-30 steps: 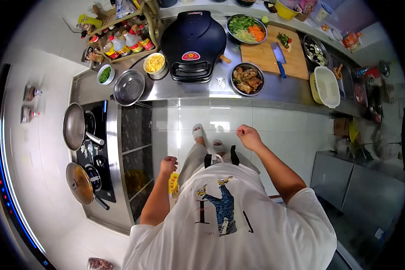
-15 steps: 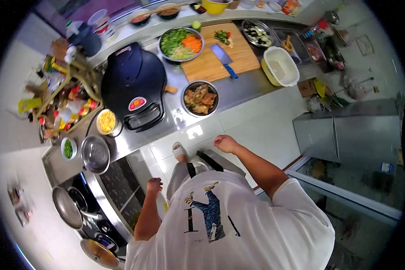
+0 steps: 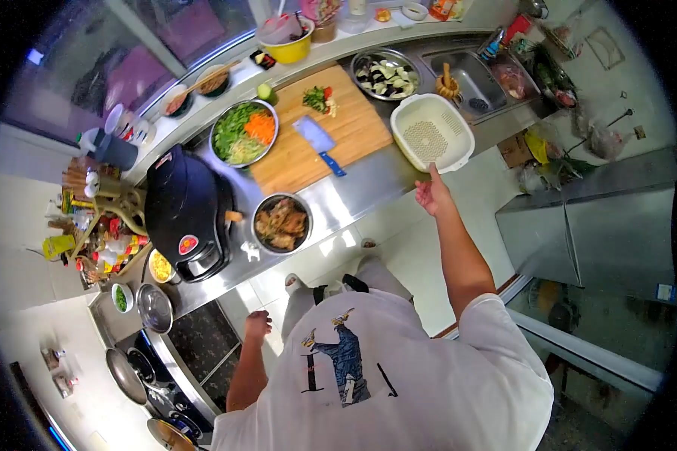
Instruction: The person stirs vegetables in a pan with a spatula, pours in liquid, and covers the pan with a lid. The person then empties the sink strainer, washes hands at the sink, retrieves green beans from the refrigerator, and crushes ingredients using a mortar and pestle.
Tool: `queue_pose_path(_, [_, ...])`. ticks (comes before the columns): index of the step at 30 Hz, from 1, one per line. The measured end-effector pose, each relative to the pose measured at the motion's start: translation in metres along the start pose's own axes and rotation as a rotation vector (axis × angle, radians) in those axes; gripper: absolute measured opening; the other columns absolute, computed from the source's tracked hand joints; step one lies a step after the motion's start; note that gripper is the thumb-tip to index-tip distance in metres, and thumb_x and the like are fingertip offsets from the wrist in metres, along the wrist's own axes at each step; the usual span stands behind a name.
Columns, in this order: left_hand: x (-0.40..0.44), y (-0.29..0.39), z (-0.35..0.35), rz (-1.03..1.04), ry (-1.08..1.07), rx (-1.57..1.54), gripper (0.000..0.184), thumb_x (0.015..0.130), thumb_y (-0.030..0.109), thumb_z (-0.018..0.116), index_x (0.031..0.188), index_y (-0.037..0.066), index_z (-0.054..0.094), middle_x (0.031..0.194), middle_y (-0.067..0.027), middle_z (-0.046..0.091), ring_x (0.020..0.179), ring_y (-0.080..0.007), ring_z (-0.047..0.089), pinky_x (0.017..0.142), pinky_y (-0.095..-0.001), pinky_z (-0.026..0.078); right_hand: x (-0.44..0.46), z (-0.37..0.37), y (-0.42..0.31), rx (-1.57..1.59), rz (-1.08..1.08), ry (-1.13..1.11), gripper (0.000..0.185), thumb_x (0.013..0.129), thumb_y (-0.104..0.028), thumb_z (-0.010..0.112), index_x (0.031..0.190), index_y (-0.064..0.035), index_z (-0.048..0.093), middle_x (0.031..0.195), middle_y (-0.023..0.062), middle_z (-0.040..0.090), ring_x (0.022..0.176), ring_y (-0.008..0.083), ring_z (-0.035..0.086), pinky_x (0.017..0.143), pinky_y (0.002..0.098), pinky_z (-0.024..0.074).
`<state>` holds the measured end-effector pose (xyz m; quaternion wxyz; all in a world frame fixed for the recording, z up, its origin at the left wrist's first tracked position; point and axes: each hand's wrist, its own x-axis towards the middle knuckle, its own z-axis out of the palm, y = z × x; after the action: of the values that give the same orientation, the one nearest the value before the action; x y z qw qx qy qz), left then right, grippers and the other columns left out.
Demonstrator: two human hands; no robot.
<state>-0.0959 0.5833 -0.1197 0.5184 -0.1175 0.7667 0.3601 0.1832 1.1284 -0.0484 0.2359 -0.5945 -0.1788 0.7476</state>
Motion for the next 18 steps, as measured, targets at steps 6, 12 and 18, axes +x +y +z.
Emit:
queue_pose_path(6, [-0.039, 0.022, 0.097, -0.006, -0.07, 0.033, 0.028, 0.082, 0.02, 0.056, 0.099, -0.002, 0.059, 0.075, -0.0112, 0.064, 0.049, -0.017, 0.057, 0.045, -0.0291, 0.048, 0.063, -0.02, -0.011, 0.101, 0.077, -0.093, 0.038, 0.091, -0.041, 0.05, 0.086, -0.0035, 0.055, 0.066, 0.0073, 0.058, 0.05, 0.0163, 0.052, 0.047, 0.0293, 0.0477])
queue_pose_path(12, [-0.057, 0.062, 0.143, 0.115, -0.045, 0.114, 0.027, 0.084, 0.021, 0.057, 0.094, -0.003, 0.061, 0.077, -0.0118, 0.064, 0.051, -0.0144, 0.056, 0.047, -0.0265, 0.046, 0.056, -0.025, -0.016, 0.195, 0.057, -0.031, 0.022, 0.088, -0.021, 0.048, 0.094, 0.0, 0.054, 0.071, 0.0104, 0.057, 0.054, 0.0181, 0.052, 0.048, 0.0307, 0.047])
queue_pose_path(18, [-0.042, 0.107, 0.169, 0.292, -0.09, 0.22, 0.03, 0.087, 0.027, 0.058, 0.095, -0.002, 0.061, 0.075, -0.0091, 0.064, 0.051, -0.0121, 0.053, 0.048, -0.0258, 0.044, 0.003, -0.055, -0.014, -0.098, 0.008, -0.06, 0.02, 0.084, -0.018, 0.051, 0.091, 0.0002, 0.056, 0.07, 0.0095, 0.057, 0.053, 0.017, 0.053, 0.049, 0.0292, 0.0478])
